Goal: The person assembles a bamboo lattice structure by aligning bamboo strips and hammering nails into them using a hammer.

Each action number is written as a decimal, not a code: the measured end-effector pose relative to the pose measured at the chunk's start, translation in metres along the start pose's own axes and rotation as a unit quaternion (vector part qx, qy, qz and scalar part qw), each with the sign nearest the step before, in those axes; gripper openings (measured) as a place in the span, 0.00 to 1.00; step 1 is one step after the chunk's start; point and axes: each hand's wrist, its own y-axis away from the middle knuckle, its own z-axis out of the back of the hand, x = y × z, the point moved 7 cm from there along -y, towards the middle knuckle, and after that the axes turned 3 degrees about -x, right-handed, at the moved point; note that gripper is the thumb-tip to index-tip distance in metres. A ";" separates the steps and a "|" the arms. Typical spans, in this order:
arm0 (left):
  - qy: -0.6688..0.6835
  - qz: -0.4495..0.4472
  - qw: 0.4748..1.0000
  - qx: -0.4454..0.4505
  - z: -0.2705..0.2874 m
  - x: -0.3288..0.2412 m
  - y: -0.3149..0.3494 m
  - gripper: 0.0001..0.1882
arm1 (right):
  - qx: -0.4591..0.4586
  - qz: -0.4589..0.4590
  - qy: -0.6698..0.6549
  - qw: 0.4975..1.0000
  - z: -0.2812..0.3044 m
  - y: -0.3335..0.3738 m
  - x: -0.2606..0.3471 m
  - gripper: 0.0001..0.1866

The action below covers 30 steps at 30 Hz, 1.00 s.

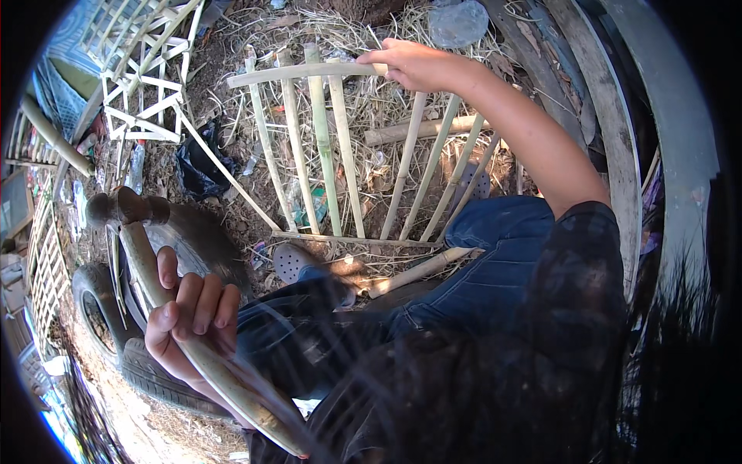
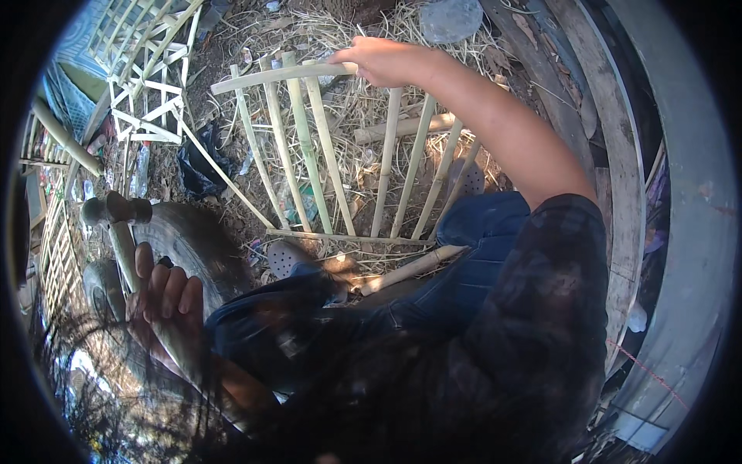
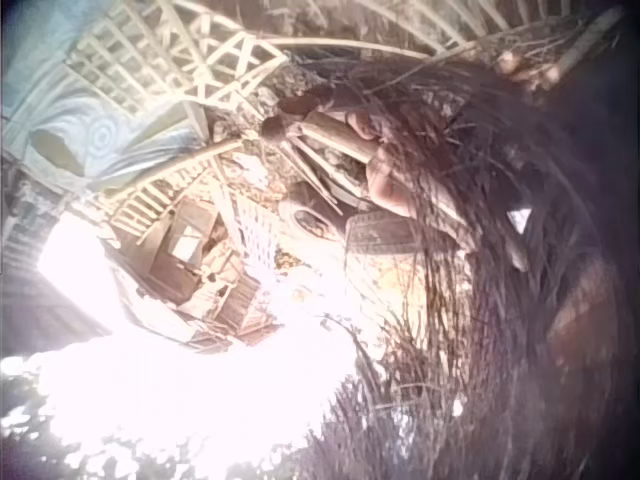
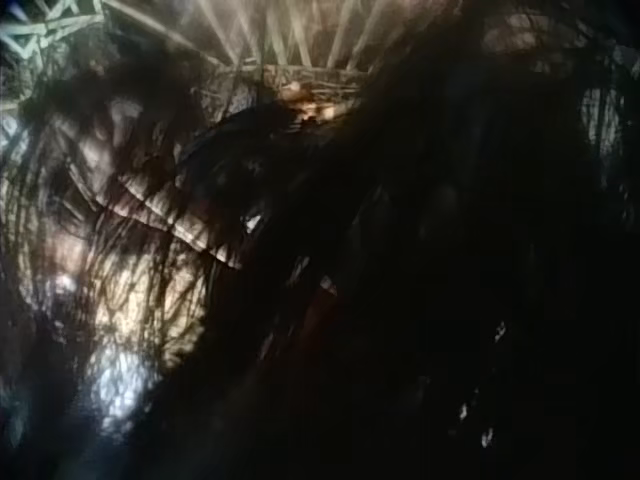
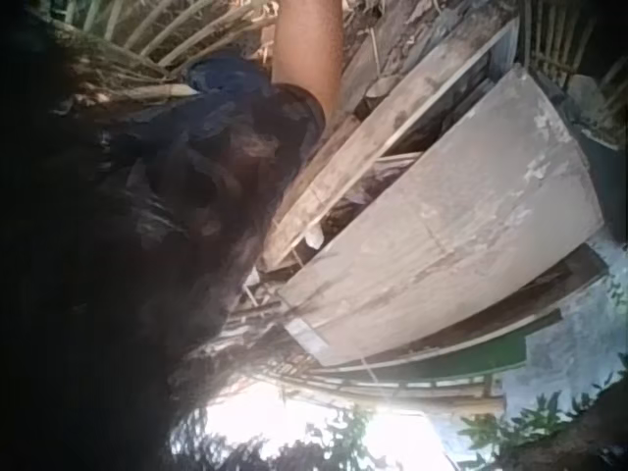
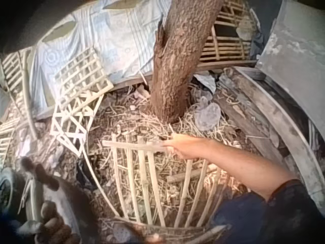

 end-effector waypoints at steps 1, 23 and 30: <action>0.003 0.003 1.000 0.005 0.001 0.001 0.000 0.15 | -0.027 0.009 -0.019 0.999 0.003 0.006 0.001 0.26; -0.057 0.024 0.997 0.047 0.005 -0.003 0.012 0.16 | -0.059 -0.054 -0.020 0.997 -0.005 -0.004 -0.006 0.17; -0.115 -0.031 0.990 0.072 0.002 -0.018 0.020 0.16 | -0.071 -0.059 0.030 0.995 -0.004 -0.004 -0.013 0.18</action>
